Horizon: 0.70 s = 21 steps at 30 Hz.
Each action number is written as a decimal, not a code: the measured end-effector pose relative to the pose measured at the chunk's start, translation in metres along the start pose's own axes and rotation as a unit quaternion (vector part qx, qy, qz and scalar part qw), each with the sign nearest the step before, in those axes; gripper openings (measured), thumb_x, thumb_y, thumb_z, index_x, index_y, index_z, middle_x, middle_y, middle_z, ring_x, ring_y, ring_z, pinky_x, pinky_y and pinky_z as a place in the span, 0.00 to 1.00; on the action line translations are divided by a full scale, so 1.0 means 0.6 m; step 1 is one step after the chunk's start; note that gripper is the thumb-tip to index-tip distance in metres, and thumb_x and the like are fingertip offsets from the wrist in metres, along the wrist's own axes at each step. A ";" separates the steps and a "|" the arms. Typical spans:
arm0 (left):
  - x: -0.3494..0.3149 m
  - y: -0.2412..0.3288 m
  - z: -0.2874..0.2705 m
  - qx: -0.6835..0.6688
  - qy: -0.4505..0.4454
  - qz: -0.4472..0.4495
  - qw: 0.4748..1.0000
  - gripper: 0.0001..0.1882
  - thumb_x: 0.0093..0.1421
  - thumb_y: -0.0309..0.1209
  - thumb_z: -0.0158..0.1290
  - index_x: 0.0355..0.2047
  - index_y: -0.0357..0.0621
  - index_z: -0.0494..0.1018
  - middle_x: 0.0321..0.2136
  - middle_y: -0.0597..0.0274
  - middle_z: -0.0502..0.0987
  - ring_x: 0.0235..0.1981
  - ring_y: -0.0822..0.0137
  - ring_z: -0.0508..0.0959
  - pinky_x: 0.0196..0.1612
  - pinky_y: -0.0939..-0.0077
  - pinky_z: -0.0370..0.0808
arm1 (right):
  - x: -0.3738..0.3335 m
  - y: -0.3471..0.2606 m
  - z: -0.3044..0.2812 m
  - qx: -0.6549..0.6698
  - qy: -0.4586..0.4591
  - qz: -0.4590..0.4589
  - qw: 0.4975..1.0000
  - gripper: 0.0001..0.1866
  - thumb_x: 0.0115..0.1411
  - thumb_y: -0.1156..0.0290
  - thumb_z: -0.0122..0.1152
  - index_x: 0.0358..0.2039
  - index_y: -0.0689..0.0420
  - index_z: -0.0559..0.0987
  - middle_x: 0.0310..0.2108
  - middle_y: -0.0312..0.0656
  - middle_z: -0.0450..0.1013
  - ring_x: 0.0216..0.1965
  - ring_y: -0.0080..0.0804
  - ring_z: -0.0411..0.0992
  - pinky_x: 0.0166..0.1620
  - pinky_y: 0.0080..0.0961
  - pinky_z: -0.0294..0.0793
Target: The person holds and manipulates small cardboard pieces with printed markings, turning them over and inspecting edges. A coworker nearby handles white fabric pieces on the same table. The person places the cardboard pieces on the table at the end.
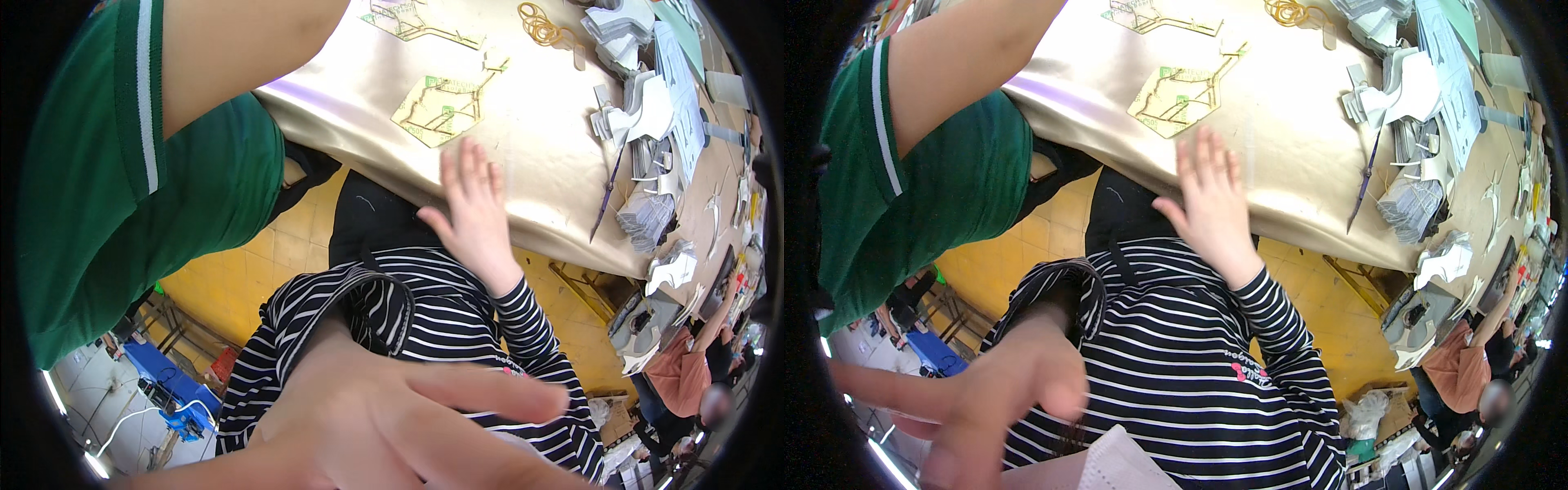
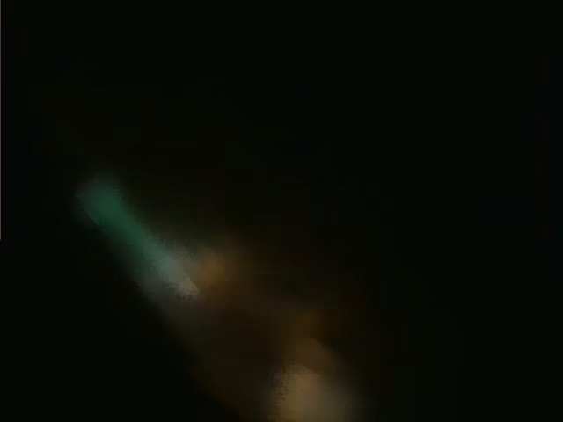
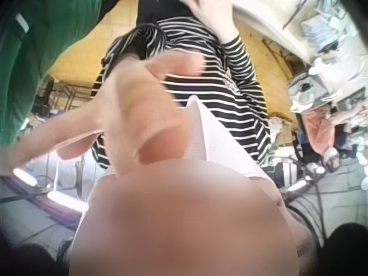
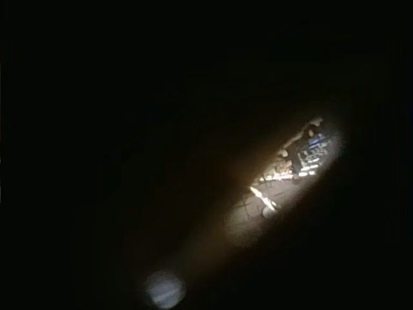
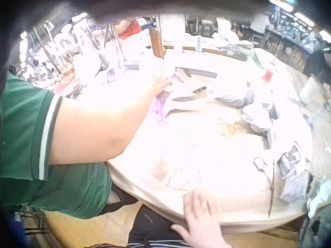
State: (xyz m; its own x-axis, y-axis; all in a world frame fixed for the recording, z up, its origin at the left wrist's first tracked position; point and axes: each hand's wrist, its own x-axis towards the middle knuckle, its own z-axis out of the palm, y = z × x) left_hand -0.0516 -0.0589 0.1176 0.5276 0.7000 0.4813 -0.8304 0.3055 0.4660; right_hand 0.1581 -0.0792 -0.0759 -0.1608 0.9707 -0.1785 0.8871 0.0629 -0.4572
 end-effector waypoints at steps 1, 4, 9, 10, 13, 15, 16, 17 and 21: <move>0.003 0.001 0.001 0.006 0.001 0.002 1.000 0.32 0.64 0.37 0.44 0.66 0.49 0.47 0.55 0.54 0.66 0.55 0.62 0.66 0.64 0.67 0.52 | -0.010 -0.013 0.002 0.013 0.033 -0.027 0.999 0.35 0.58 0.54 0.57 0.62 0.56 0.61 0.65 0.55 0.48 0.67 0.49 0.47 0.66 0.46 0.43; 0.019 -0.012 -0.015 0.066 0.013 0.011 0.998 0.32 0.63 0.35 0.45 0.66 0.49 0.47 0.55 0.54 0.66 0.55 0.63 0.66 0.64 0.68 0.51 | -0.021 -0.006 -0.008 0.112 0.010 -0.095 0.989 0.29 0.59 0.59 0.56 0.59 0.56 0.65 0.63 0.50 0.55 0.65 0.45 0.52 0.65 0.46 0.46; 0.039 -0.126 -0.156 0.527 0.093 -0.022 0.844 0.22 0.56 0.27 0.51 0.52 0.37 0.67 0.51 0.51 0.68 0.54 0.58 0.67 0.58 0.69 0.62 | -0.024 0.036 -0.037 0.295 0.114 -0.061 0.947 0.17 0.53 0.78 0.59 0.46 0.60 0.77 0.51 0.47 0.70 0.52 0.43 0.68 0.55 0.32 0.67; 0.033 -0.129 -0.177 0.595 0.098 -0.108 0.790 0.23 0.53 0.28 0.55 0.50 0.35 0.70 0.51 0.50 0.67 0.55 0.54 0.66 0.57 0.67 0.63 | -0.018 0.044 -0.040 0.249 0.185 -0.035 0.950 0.17 0.52 0.77 0.60 0.45 0.59 0.77 0.46 0.47 0.72 0.48 0.44 0.69 0.51 0.32 0.69; 0.031 -0.183 -0.259 0.775 0.102 -0.186 0.595 0.33 0.48 0.29 0.61 0.55 0.38 0.64 0.50 0.49 0.66 0.54 0.51 0.64 0.56 0.64 0.63 | -0.004 0.051 -0.040 0.169 0.230 0.066 0.956 0.14 0.50 0.74 0.63 0.39 0.59 0.77 0.35 0.43 0.70 0.39 0.41 0.68 0.43 0.33 0.68; 0.026 -0.197 -0.289 0.805 0.113 -0.248 0.527 0.39 0.47 0.29 0.63 0.59 0.40 0.59 0.49 0.49 0.66 0.52 0.51 0.65 0.55 0.62 0.63 | 0.010 0.049 -0.029 0.113 0.257 0.080 0.956 0.11 0.49 0.73 0.64 0.35 0.58 0.77 0.31 0.42 0.68 0.36 0.39 0.67 0.40 0.33 0.66; 0.025 -0.203 -0.301 0.811 0.110 -0.216 0.533 0.40 0.46 0.30 0.64 0.59 0.39 0.59 0.48 0.48 0.66 0.52 0.50 0.65 0.55 0.63 0.64 | 0.016 0.051 -0.024 0.088 0.264 0.087 0.956 0.10 0.49 0.72 0.64 0.34 0.57 0.77 0.31 0.41 0.67 0.36 0.39 0.66 0.40 0.33 0.65; 0.023 -0.207 -0.311 0.808 0.115 -0.228 0.531 0.42 0.44 0.30 0.65 0.59 0.39 0.59 0.47 0.47 0.67 0.51 0.49 0.65 0.54 0.63 0.64 | 0.019 0.054 -0.020 0.066 0.266 0.100 0.956 0.09 0.50 0.72 0.63 0.33 0.57 0.77 0.31 0.40 0.67 0.36 0.38 0.66 0.39 0.33 0.65; 0.026 -0.203 -0.348 0.778 0.125 -0.269 0.553 0.38 0.40 0.31 0.67 0.51 0.35 0.65 0.40 0.46 0.68 0.46 0.50 0.68 0.52 0.64 0.65 | 0.017 0.113 -0.031 -0.013 0.276 0.146 0.950 0.06 0.52 0.74 0.60 0.33 0.55 0.77 0.34 0.40 0.68 0.37 0.38 0.67 0.39 0.33 0.65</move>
State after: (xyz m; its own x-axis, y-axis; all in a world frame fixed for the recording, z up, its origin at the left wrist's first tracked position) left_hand 0.0203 0.0496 -0.0868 0.4198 0.9053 -0.0644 0.6981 -0.2767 0.6604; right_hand 0.2247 -0.0610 -0.0925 0.3384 0.9209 0.1933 0.8707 -0.2286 -0.4354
